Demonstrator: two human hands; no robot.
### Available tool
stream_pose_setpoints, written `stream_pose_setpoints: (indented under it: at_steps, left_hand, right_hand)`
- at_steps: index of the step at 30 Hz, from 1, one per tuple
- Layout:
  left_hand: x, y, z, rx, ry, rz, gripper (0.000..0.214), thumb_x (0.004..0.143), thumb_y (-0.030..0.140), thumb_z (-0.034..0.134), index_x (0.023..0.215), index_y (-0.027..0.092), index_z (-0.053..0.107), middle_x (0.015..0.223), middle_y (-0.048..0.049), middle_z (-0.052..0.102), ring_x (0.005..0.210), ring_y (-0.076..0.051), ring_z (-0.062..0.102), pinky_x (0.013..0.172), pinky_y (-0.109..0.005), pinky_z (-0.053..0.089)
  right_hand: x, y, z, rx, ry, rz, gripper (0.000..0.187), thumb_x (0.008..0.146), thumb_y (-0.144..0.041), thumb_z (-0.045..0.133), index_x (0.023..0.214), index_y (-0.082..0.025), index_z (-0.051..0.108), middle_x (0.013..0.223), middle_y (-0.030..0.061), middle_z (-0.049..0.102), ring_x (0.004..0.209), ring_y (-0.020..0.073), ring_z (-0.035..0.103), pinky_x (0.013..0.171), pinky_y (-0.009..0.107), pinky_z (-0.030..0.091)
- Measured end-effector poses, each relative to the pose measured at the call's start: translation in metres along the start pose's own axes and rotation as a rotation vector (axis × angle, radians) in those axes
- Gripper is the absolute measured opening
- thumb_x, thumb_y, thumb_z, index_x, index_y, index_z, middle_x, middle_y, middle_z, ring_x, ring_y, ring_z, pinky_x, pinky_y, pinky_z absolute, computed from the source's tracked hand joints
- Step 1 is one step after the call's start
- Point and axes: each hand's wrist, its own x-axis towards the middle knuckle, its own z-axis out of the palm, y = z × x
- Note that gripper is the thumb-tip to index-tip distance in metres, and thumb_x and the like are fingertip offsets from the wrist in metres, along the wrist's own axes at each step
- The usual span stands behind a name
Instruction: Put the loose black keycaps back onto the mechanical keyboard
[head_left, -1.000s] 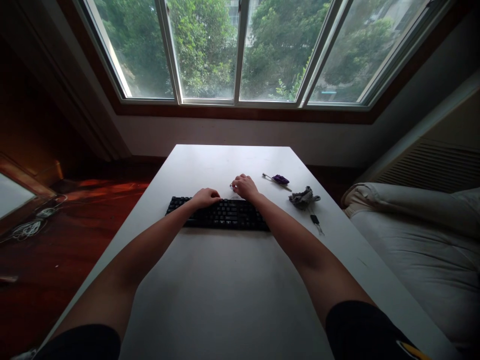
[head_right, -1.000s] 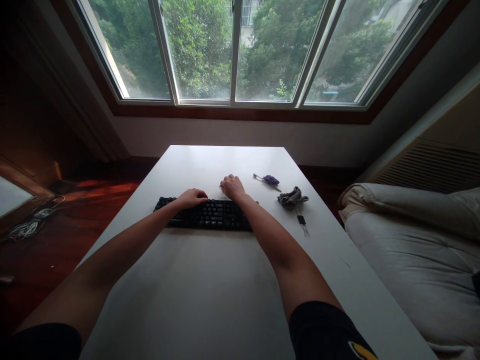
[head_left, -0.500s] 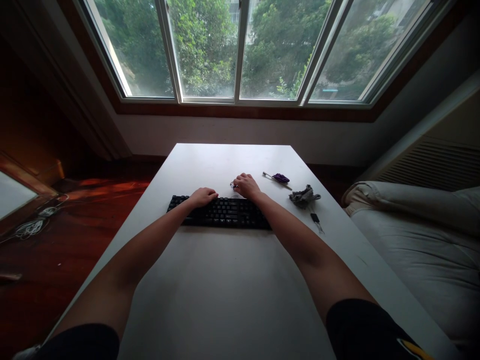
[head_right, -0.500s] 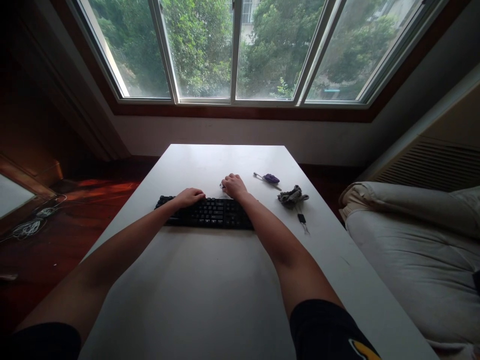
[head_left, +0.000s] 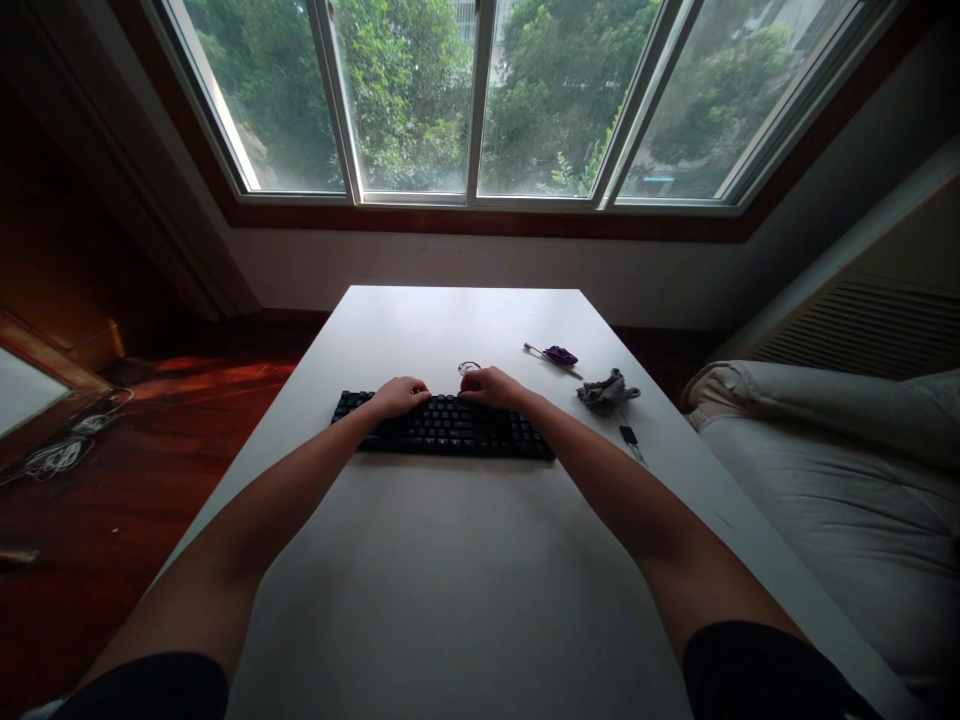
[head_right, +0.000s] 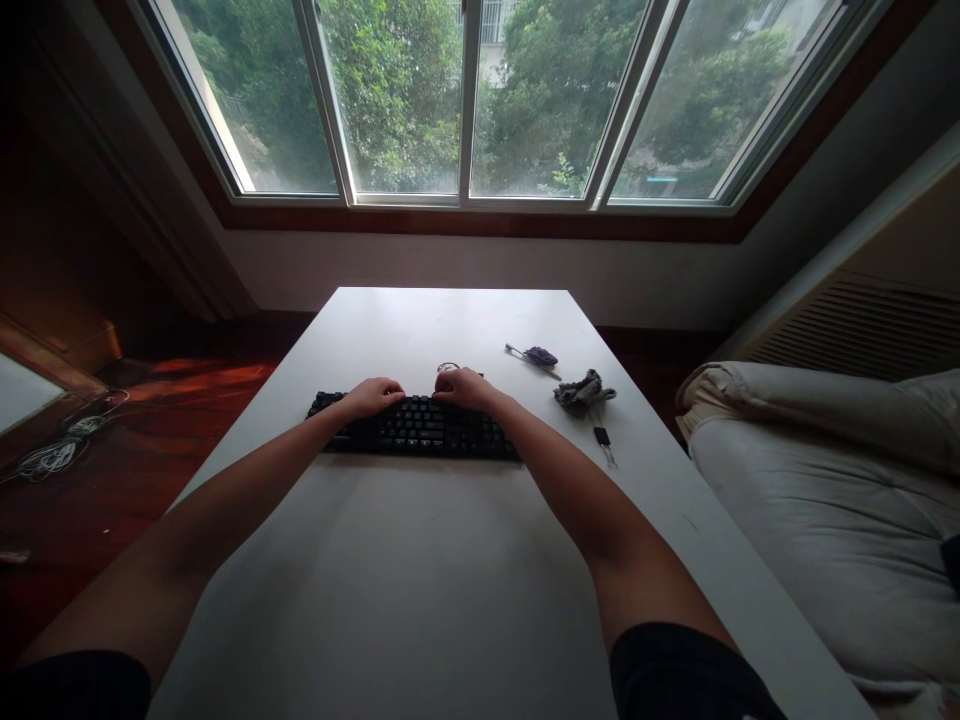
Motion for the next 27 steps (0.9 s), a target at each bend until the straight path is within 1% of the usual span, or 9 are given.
stream_pose_setpoints:
  at_steps: [6, 11, 19, 24, 27]
  left_hand:
    - [-0.001, -0.001, 0.004, 0.024, 0.034, 0.016, 0.034, 0.093, 0.047, 0.053, 0.105, 0.026, 0.077, 0.107, -0.0038, 0.076, 0.098, -0.022, 0.068, 0.083, -0.028, 0.049]
    - [-0.001, -0.002, 0.007, 0.03, 0.051, 0.023, 0.034, 0.094, 0.046, 0.052, 0.106, 0.026, 0.077, 0.109, -0.0044, 0.076, 0.1, -0.022, 0.068, 0.086, -0.029, 0.049]
    - [-0.003, -0.002, 0.01, 0.05, 0.086, 0.013, 0.035, 0.096, 0.047, 0.051, 0.107, 0.027, 0.077, 0.111, -0.0045, 0.074, 0.103, -0.022, 0.066, 0.089, -0.03, 0.049]
    - [-0.005, 0.0, 0.01, 0.059, 0.097, 0.015, 0.036, 0.096, 0.048, 0.049, 0.106, 0.027, 0.076, 0.112, -0.005, 0.072, 0.103, -0.023, 0.066, 0.088, -0.03, 0.049]
    - [-0.006, 0.001, 0.01, 0.064, 0.104, 0.014, 0.036, 0.097, 0.048, 0.048, 0.106, 0.027, 0.076, 0.112, -0.0052, 0.072, 0.102, -0.023, 0.066, 0.086, -0.031, 0.049]
  right_hand:
    - [0.0, -0.009, -0.005, -0.021, -0.024, 0.02, 0.014, 0.085, -0.031, 0.074, 0.096, -0.023, 0.076, 0.089, 0.0009, 0.075, 0.079, 0.0154, 0.067, 0.07, 0.023, 0.047]
    - [0.0, -0.011, -0.007, -0.082, -0.031, -0.007, 0.014, 0.087, -0.033, 0.073, 0.097, -0.024, 0.076, 0.09, 0.0004, 0.075, 0.08, 0.0155, 0.066, 0.07, 0.023, 0.045]
    - [0.001, -0.014, 0.0, -0.193, -0.046, -0.035, 0.015, 0.087, -0.031, 0.073, 0.1, -0.025, 0.074, 0.092, 0.0027, 0.075, 0.083, 0.0176, 0.067, 0.072, 0.025, 0.045]
    - [0.001, -0.013, 0.003, -0.133, -0.05, -0.033, 0.015, 0.088, -0.03, 0.071, 0.102, -0.023, 0.072, 0.093, 0.0034, 0.074, 0.085, 0.0175, 0.067, 0.076, 0.025, 0.046]
    - [0.003, -0.01, 0.005, -0.059, -0.029, 0.02, 0.017, 0.093, -0.034, 0.066, 0.102, -0.022, 0.073, 0.094, 0.004, 0.074, 0.087, 0.0175, 0.067, 0.077, 0.025, 0.046]
